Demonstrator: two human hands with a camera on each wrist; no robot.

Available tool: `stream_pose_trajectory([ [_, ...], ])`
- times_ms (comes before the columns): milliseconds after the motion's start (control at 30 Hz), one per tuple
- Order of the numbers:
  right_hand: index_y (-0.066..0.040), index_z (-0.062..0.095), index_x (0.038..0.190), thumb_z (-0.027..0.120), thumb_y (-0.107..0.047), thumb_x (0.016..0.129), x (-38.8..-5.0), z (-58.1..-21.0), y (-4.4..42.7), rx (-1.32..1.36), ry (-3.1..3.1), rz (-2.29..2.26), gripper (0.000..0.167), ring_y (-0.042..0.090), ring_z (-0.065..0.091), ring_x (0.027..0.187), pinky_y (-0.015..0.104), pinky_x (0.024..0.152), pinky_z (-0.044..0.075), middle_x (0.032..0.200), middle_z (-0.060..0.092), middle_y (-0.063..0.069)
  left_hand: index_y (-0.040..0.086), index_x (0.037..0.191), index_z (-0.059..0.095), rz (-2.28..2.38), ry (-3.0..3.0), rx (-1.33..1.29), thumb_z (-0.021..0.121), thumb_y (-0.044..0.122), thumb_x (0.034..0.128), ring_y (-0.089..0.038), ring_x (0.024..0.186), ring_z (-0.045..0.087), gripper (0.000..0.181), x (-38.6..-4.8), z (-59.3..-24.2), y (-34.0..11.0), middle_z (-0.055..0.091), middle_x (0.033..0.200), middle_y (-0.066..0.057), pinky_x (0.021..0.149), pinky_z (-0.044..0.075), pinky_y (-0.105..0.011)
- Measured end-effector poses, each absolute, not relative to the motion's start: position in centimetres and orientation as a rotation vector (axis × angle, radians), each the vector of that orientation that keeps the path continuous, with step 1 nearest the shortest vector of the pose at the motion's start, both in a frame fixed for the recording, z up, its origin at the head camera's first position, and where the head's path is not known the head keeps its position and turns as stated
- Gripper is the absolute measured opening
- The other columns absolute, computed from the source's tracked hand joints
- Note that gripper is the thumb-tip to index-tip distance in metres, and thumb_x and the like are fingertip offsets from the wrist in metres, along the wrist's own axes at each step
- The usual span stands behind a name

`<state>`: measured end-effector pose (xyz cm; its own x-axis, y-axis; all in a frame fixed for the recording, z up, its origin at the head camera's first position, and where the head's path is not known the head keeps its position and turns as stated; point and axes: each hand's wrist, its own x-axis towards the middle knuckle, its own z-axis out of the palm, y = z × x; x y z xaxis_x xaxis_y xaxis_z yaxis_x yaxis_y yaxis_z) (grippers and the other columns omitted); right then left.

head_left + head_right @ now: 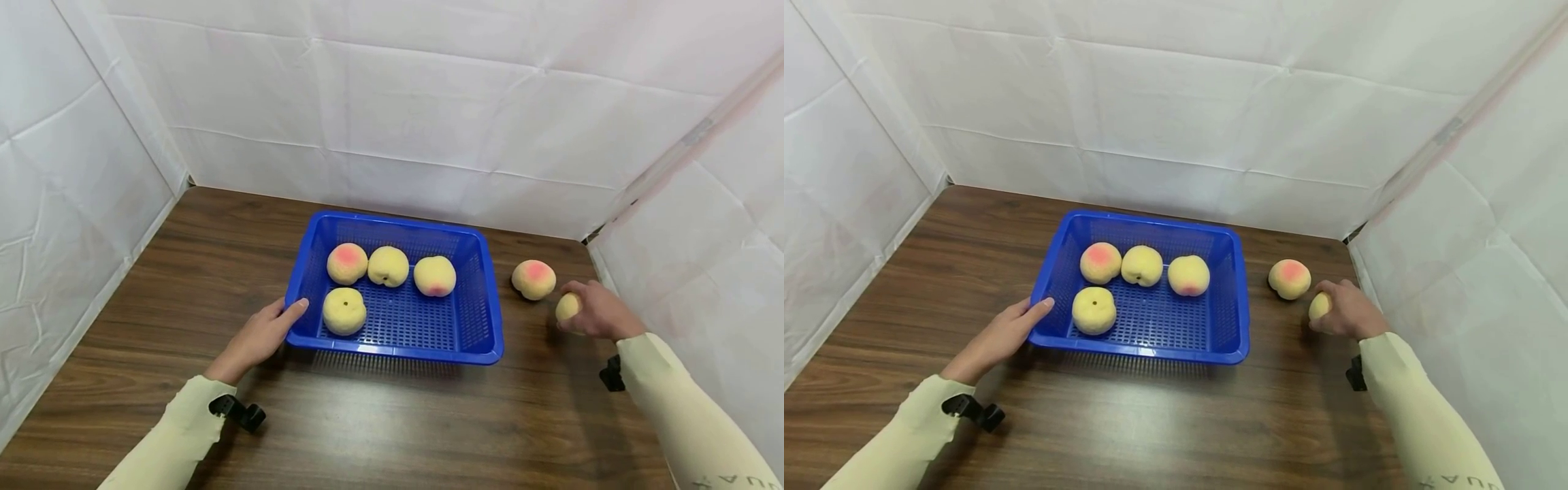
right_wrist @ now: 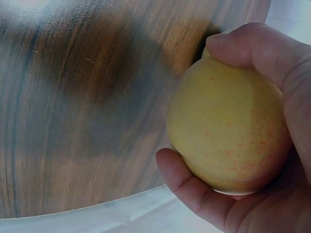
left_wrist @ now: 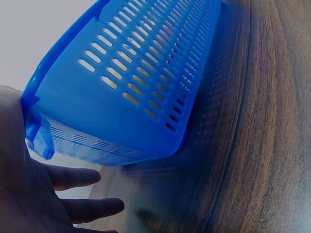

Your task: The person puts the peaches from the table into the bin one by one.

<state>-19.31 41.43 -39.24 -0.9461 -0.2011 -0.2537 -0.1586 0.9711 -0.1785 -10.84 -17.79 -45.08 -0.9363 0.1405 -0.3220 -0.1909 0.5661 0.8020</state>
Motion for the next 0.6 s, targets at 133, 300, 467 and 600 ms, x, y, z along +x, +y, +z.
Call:
stream_pose_trajectory([
  [133, 0.001, 0.063, 0.123, 0.088, -0.026, 0.070, -19.3, -39.1, 41.6, -0.299, 2.870, -0.223, 0.064, 0.031, 0.058, 0.083, 0.034, 0.065, 0.045, 0.104, 0.061, 0.027, 0.007, 0.164, 0.032, 1.321, 2.447, -0.038, 0.035, 0.064, 0.1076, -0.046, 0.146, 0.047, 0.080, -10.8, -45.1, -17.8, 0.048, 0.159, -0.025, 0.118, 0.036, -0.067],
  [300, 0.000, 0.064, 0.121, 0.089, -0.026, 0.070, -19.3, -38.6, 41.6, -0.314, 2.862, -0.231, 0.063, 0.031, 0.058, 0.082, 0.033, 0.064, 0.045, 0.102, 0.061, 0.027, 0.007, 0.164, 0.031, 1.322, 2.443, -0.037, 0.035, 0.065, 0.1072, -0.046, 0.146, 0.047, 0.081, -10.8, -45.2, -17.8, 0.048, 0.159, -0.025, 0.118, 0.036, -0.067],
  [467, 0.001, 0.063, 0.122, 0.089, -0.024, 0.071, -19.3, -37.9, 41.5, -0.331, 2.855, -0.232, 0.062, 0.032, 0.059, 0.082, 0.034, 0.065, 0.045, 0.101, 0.062, 0.026, 0.008, 0.165, 0.029, 1.322, 2.430, -0.038, 0.035, 0.065, 0.1072, -0.046, 0.147, 0.046, 0.081, -10.8, -45.2, -17.8, 0.047, 0.160, -0.025, 0.119, 0.035, -0.068],
  [600, 0.000, 0.063, 0.121, 0.089, -0.022, 0.072, -19.2, -37.5, 41.4, -0.335, 2.859, -0.238, 0.060, 0.031, 0.058, 0.083, 0.034, 0.065, 0.045, 0.098, 0.063, 0.024, 0.008, 0.165, 0.028, 1.321, 2.429, -0.032, 0.035, 0.065, 0.1071, -0.046, 0.146, 0.046, 0.082, -10.8, -45.1, -17.9, 0.046, 0.160, -0.025, 0.118, 0.035, -0.068],
])
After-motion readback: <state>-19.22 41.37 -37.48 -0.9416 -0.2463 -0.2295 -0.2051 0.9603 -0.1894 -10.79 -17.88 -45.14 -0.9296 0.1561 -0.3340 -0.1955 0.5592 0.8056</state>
